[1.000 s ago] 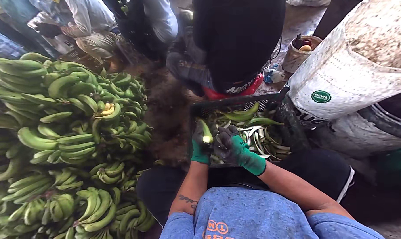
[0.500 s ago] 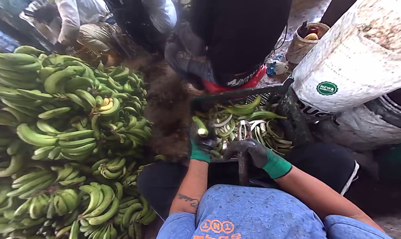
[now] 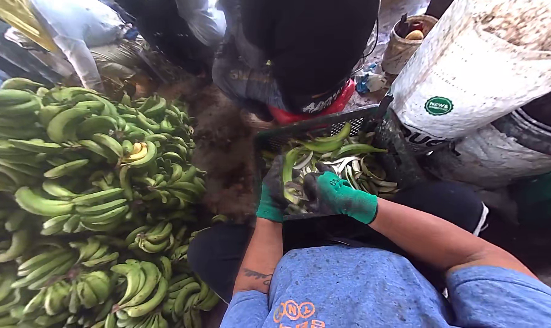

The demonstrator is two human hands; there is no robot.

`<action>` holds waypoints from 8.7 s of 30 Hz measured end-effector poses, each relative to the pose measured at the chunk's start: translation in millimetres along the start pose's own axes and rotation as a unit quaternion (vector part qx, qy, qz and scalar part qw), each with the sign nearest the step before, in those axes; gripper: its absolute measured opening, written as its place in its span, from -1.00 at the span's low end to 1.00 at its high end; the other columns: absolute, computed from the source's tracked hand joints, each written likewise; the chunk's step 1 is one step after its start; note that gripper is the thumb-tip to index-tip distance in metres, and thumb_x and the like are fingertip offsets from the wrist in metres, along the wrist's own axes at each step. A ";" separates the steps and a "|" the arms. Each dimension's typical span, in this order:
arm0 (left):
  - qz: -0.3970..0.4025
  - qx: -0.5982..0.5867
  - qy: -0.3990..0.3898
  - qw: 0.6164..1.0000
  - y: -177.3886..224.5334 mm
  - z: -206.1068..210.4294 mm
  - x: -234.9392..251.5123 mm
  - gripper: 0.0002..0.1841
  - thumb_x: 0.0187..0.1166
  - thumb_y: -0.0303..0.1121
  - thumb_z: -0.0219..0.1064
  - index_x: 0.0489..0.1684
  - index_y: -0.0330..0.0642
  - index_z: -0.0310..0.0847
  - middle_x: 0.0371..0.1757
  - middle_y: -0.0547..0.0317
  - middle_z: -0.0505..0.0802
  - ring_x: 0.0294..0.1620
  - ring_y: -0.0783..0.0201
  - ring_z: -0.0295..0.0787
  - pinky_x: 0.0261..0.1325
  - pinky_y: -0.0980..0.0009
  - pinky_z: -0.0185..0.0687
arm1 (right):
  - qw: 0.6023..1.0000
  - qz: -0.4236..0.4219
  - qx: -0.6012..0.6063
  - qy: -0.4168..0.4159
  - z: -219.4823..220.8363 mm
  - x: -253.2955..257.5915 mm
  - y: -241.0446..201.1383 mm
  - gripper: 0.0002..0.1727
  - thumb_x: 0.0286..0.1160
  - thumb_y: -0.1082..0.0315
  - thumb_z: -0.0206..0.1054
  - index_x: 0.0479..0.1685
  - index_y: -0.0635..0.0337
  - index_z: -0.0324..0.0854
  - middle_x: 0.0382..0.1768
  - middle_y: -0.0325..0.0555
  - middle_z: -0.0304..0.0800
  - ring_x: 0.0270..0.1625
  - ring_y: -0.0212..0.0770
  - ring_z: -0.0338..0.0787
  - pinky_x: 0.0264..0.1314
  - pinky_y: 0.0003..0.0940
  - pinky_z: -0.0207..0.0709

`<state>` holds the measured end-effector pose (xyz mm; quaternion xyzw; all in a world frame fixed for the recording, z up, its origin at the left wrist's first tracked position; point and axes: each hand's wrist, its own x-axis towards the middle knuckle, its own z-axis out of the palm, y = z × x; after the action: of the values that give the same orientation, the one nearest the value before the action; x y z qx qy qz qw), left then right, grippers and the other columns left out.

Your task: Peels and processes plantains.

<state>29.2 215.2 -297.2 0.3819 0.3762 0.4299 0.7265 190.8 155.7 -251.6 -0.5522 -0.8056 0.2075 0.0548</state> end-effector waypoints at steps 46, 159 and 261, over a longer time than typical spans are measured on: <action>0.082 0.296 0.011 0.952 -7.5 43.0 9.5 -0.57 0.79 -0.39 0.07 0.62 -0.18 0.40 0.26 -0.08 0.77 0.10 0.19 0.73 0.15 0.18 0.69 | 0.981 0.179 -0.043 -0.068 -34.5 23.3 25.7 -0.58 0.45 0.09 0.52 0.06 0.26 0.76 0.00 0.26 0.83 0.20 0.33 0.78 0.31 0.37 0.51; 0.048 0.018 0.239 0.970 13.6 37.5 67.3 -0.55 0.91 -0.14 -0.14 0.32 -0.31 0.51 -0.02 -0.14 0.73 -0.14 0.11 0.67 -0.07 0.11 0.66 | 0.983 0.135 -0.030 0.119 -13.5 59.1 30.4 -0.43 0.39 0.06 0.54 0.26 0.30 0.73 0.41 0.22 0.74 0.86 0.33 0.15 0.88 0.43 -0.69; 0.146 0.523 -0.156 0.825 58.1 180.3 145.2 -0.62 0.82 -0.22 0.06 0.19 -0.34 0.66 -0.05 -0.04 0.84 -0.08 0.18 0.79 0.11 0.11 0.73 | 0.882 0.331 0.196 0.272 -133.9 -78.4 150.4 -0.54 0.50 0.12 0.39 0.23 0.27 0.67 -0.02 0.32 0.83 0.11 0.36 0.82 0.06 0.45 0.54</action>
<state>217.9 325.6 -201.2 0.8171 0.3663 0.2044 0.3954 393.8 166.5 -178.4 -0.7998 -0.4721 0.2088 0.3064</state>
